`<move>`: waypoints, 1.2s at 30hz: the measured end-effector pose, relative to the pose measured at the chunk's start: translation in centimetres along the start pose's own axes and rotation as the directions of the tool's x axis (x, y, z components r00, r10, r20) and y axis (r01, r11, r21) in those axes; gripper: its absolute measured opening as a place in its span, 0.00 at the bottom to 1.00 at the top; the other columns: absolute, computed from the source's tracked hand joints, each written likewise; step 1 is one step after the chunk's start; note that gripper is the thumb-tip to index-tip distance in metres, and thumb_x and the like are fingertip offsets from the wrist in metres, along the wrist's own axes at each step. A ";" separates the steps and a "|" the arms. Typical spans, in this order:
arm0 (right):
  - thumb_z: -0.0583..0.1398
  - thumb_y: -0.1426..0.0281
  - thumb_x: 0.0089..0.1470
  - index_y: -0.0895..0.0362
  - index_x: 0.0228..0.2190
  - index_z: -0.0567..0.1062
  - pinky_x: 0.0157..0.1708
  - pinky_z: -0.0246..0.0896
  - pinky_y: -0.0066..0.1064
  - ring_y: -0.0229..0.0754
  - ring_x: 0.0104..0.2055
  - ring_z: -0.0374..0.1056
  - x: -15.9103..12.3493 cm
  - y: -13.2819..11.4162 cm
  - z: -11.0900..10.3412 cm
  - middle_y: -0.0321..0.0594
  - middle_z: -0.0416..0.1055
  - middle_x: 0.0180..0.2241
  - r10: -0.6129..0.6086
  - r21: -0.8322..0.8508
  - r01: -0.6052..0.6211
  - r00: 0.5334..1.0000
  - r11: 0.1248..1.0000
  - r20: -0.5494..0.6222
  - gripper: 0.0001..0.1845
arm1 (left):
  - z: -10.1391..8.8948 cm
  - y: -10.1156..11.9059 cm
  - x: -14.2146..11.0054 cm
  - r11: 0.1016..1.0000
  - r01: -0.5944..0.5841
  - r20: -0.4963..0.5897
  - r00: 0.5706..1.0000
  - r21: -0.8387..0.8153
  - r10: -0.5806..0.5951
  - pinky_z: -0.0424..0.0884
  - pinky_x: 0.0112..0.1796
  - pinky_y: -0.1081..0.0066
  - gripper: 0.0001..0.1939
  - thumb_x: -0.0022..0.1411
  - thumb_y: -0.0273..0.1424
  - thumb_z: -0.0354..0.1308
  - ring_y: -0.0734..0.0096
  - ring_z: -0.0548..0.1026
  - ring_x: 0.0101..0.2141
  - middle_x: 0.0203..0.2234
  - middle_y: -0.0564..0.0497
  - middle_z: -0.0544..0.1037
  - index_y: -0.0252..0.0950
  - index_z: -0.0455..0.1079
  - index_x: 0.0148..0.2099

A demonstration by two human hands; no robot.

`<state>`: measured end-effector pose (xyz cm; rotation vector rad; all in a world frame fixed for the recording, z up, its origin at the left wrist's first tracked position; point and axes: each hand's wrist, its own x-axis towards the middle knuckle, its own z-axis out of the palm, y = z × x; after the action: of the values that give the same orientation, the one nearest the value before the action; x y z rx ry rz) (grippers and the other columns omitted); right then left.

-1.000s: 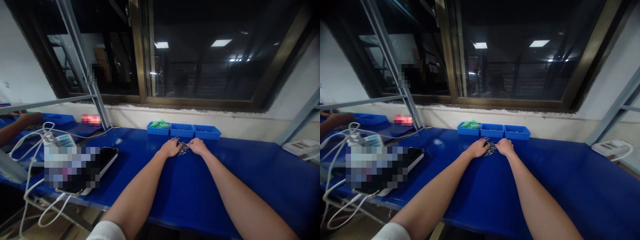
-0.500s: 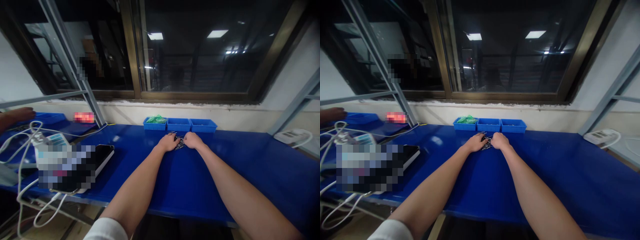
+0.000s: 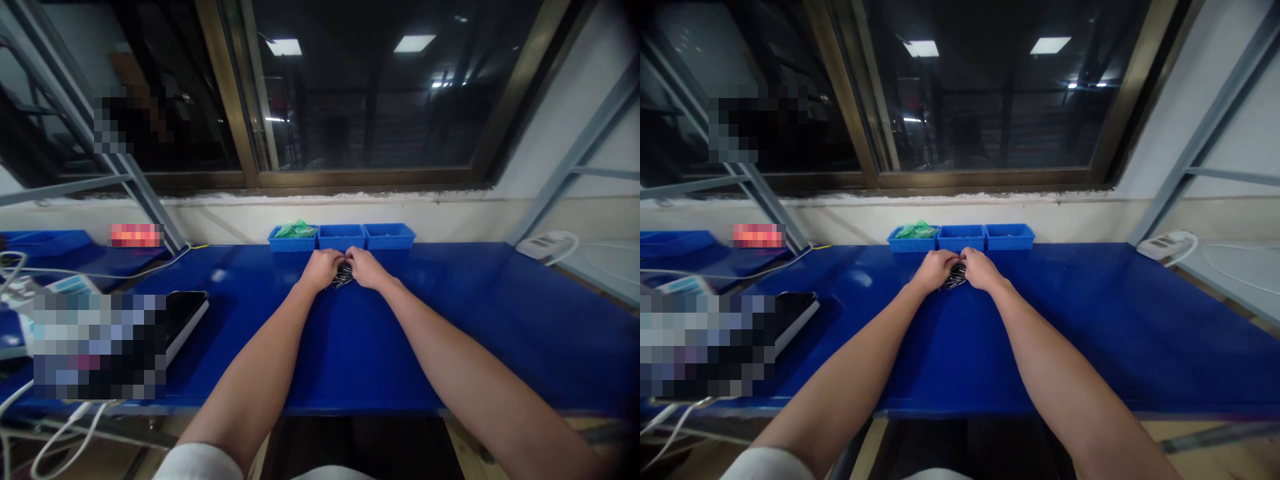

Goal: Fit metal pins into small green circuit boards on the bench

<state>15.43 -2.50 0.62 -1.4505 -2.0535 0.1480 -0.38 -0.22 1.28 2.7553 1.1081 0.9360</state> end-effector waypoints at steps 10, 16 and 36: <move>0.61 0.67 0.40 0.59 0.26 0.72 0.25 0.57 0.26 0.33 0.24 0.63 0.4 0.4 0.1 0.35 0.70 0.23 0.187 0.761 -0.079 0.981 0.644 -0.057 0.09 | 0.0 0.2 0.0 0.969 0.140 -0.090 0.983 -0.203 -0.160 0.66 0.35 0.74 0.08 0.61 0.32 0.50 0.71 0.74 0.31 0.29 0.53 0.77 0.38 0.70 0.37; 0.58 0.65 0.40 0.59 0.24 0.74 0.19 0.48 0.24 0.32 0.20 0.59 0.1 0.6 -0.4 0.36 0.70 0.20 0.289 0.851 -0.134 0.957 0.507 -0.022 0.10 | -0.1 0.4 -0.2 0.958 0.111 -0.103 0.984 -0.263 -0.143 0.66 0.37 0.75 0.10 0.61 0.36 0.51 0.72 0.74 0.33 0.32 0.53 0.77 0.37 0.70 0.38; 0.60 0.60 0.41 0.57 0.54 0.61 0.23 0.56 0.25 0.37 0.30 0.67 0.6 2.5 -5.0 0.39 0.74 0.33 0.514 0.798 -0.135 0.824 0.588 -0.240 0.38 | -4.9 4.7 -2.1 0.981 0.161 0.120 0.982 -0.110 -0.148 0.68 0.42 0.68 0.16 0.54 0.42 0.57 0.61 0.73 0.41 0.37 0.48 0.76 0.39 0.72 0.41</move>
<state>20.01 -2.26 3.83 -1.1422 -1.0678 0.6806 -1.28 -5.99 5.32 2.5493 1.1857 0.7919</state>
